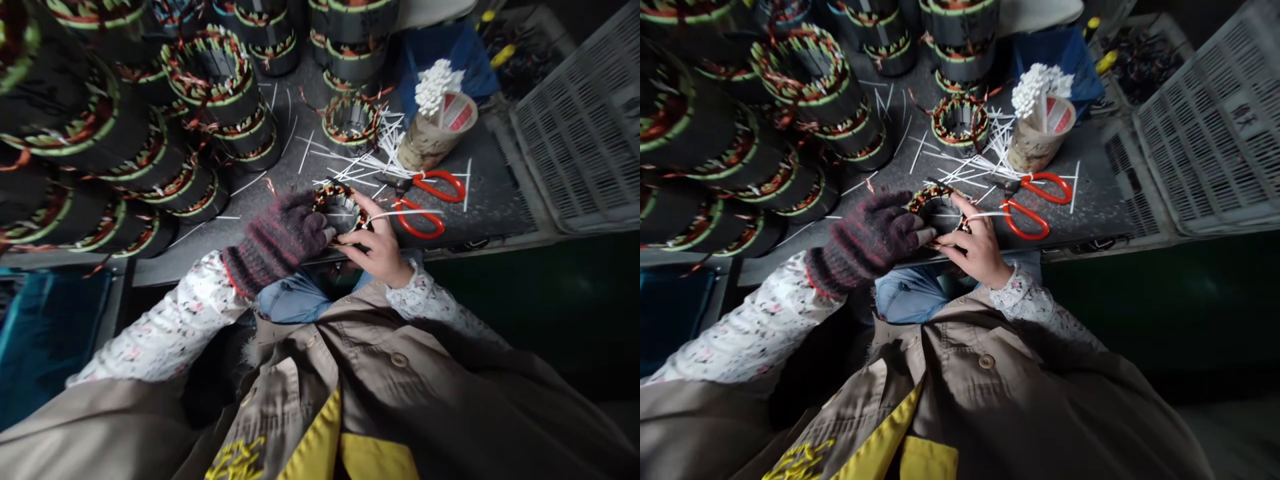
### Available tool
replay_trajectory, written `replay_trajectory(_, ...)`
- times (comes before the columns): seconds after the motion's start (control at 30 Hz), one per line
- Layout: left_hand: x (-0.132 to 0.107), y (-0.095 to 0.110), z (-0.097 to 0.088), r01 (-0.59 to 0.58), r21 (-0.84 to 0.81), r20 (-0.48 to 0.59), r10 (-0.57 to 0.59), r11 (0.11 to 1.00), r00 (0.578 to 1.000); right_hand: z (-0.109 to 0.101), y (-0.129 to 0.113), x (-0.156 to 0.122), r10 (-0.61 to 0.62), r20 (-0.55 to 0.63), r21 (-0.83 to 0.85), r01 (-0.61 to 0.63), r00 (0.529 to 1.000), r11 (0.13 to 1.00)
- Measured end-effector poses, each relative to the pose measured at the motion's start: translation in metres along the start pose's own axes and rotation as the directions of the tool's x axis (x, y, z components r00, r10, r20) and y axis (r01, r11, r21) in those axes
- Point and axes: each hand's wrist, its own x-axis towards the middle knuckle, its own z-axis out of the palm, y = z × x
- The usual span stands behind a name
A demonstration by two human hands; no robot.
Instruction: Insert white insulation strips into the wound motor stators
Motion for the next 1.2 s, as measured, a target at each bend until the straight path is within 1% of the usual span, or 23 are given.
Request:
replay_trajectory(0.03, -0.001, -0.001, 0.002, 0.026, -0.071, -0.009, -0.027, 0.997, 1.0, -0.006, 0.003, 0.002, -0.01, -0.084, 0.02, 0.012, 0.996, 1.0)
replay_trajectory(0.07, -0.004, -0.002, 0.004, 0.039, -0.125, -0.023, -0.042, 0.991, 0.999, -0.014, 0.009, 0.007, -0.012, -0.198, 0.033, 0.019, 0.98, 0.999)
replay_trajectory(0.1, -0.007, -0.003, 0.005, 0.039, -0.154, -0.04, -0.046, 0.987, 0.998, -0.022, 0.018, 0.013, -0.005, -0.322, 0.03, 0.016, 0.947, 0.999)
replay_trajectory(0.13, -0.01, -0.004, 0.007, 0.026, -0.164, -0.056, -0.036, 0.986, 0.998, -0.032, 0.03, 0.022, 0.007, -0.43, 0.001, -0.007, 0.903, 1.0)
replay_trajectory(0.17, -0.012, -0.005, 0.009, 0.0, -0.165, -0.062, -0.01, 0.986, 0.998, -0.041, 0.045, 0.033, 0.014, -0.516, -0.052, -0.047, 0.856, 0.998)
replay_trajectory(0.2, -0.014, -0.006, 0.01, -0.029, -0.17, -0.058, 0.02, 0.985, 0.998, -0.05, 0.062, 0.045, 0.025, -0.551, -0.124, -0.112, 0.834, 0.986)
replay_trajectory(0.27, -0.015, -0.009, 0.013, -0.064, -0.193, -0.046, 0.056, 0.979, 0.997, -0.066, 0.096, 0.071, 0.028, -0.511, -0.301, -0.21, 0.859, 0.93)
replay_trajectory(0.33, -0.013, -0.01, 0.018, -0.096, -0.207, -0.083, 0.08, 0.974, 0.993, -0.077, 0.124, 0.095, 0.07, -0.446, -0.419, -0.278, 0.892, 0.864)
replay_trajectory(0.4, -0.012, -0.007, 0.025, -0.079, -0.194, -0.167, 0.047, 0.978, 0.985, -0.083, 0.141, 0.11, 0.128, -0.396, -0.472, -0.321, 0.909, 0.821)
replay_trajectory(0.43, -0.012, -0.003, 0.029, -0.056, -0.182, -0.201, 0.019, 0.982, 0.979, -0.085, 0.144, 0.113, 0.152, -0.384, -0.467, -0.334, 0.911, 0.819)
replay_trajectory(0.5, -0.013, 0.007, 0.037, 0.028, -0.137, -0.235, -0.06, 0.99, 0.97, -0.087, 0.14, 0.112, 0.175, -0.385, -0.388, -0.331, 0.906, 0.86)
replay_trajectory(0.57, -0.013, 0.019, 0.043, 0.133, -0.086, -0.251, -0.15, 0.987, 0.956, -0.085, 0.123, 0.103, 0.168, -0.395, -0.236, -0.277, 0.903, 0.932)
replay_trajectory(0.63, -0.012, 0.031, 0.049, 0.251, -0.045, -0.271, -0.254, 0.967, 0.928, -0.079, 0.095, 0.088, 0.135, -0.396, -0.092, -0.185, 0.908, 0.978)
replay_trajectory(0.7, -0.009, 0.04, 0.053, 0.361, -0.034, -0.287, -0.355, 0.932, 0.89, -0.071, 0.06, 0.068, 0.056, -0.377, -0.044, -0.078, 0.925, 0.996)
replay_trajectory(0.73, -0.008, 0.043, 0.054, 0.396, -0.039, -0.295, -0.389, 0.917, 0.873, -0.066, 0.043, 0.057, 0.016, -0.335, -0.079, -0.045, 0.942, 0.996)
replay_trajectory(0.77, -0.007, 0.046, 0.056, 0.415, -0.05, -0.304, -0.41, 0.908, 0.86, -0.061, 0.026, 0.045, -0.079, -0.288, -0.134, 0.041, 0.954, 0.99)
replay_trajectory(0.8, -0.006, 0.048, 0.057, 0.424, -0.059, -0.313, -0.42, 0.904, 0.852, -0.057, 0.013, 0.033, -0.179, -0.186, -0.139, 0.154, 0.966, 0.978)
replay_trajectory(0.87, -0.005, 0.05, 0.058, 0.439, -0.052, -0.324, -0.431, 0.897, 0.842, -0.052, -0.006, 0.009, -0.295, -0.047, -0.117, 0.288, 0.954, 0.95)
replay_trajectory(0.9, -0.006, 0.051, 0.058, 0.453, -0.037, -0.319, -0.441, 0.891, 0.839, -0.051, -0.011, -0.001, -0.321, 0.004, -0.104, 0.32, 0.947, 0.942)
replay_trajectory(0.93, -0.006, 0.051, 0.057, 0.469, -0.024, -0.302, -0.453, 0.883, 0.839, -0.051, -0.014, -0.011, -0.322, 0.034, -0.106, 0.324, 0.946, 0.94)
replay_trajectory(1.0, -0.007, 0.051, 0.056, 0.494, -0.02, -0.246, -0.483, 0.869, 0.84, -0.054, -0.014, -0.026, -0.287, 0.068, -0.127, 0.294, 0.956, 0.947)
replay_trajectory(1.07, -0.008, 0.05, 0.053, 0.504, -0.047, -0.195, -0.503, 0.862, 0.842, -0.056, -0.012, -0.035, -0.264, 0.065, -0.115, 0.27, 0.962, 0.956)
replay_trajectory(1.2, -0.009, 0.051, 0.048, 0.52, -0.116, -0.159, -0.532, 0.846, 0.831, -0.054, -0.005, -0.04, -0.311, 0.026, 0.03, 0.31, 0.95, 0.95)
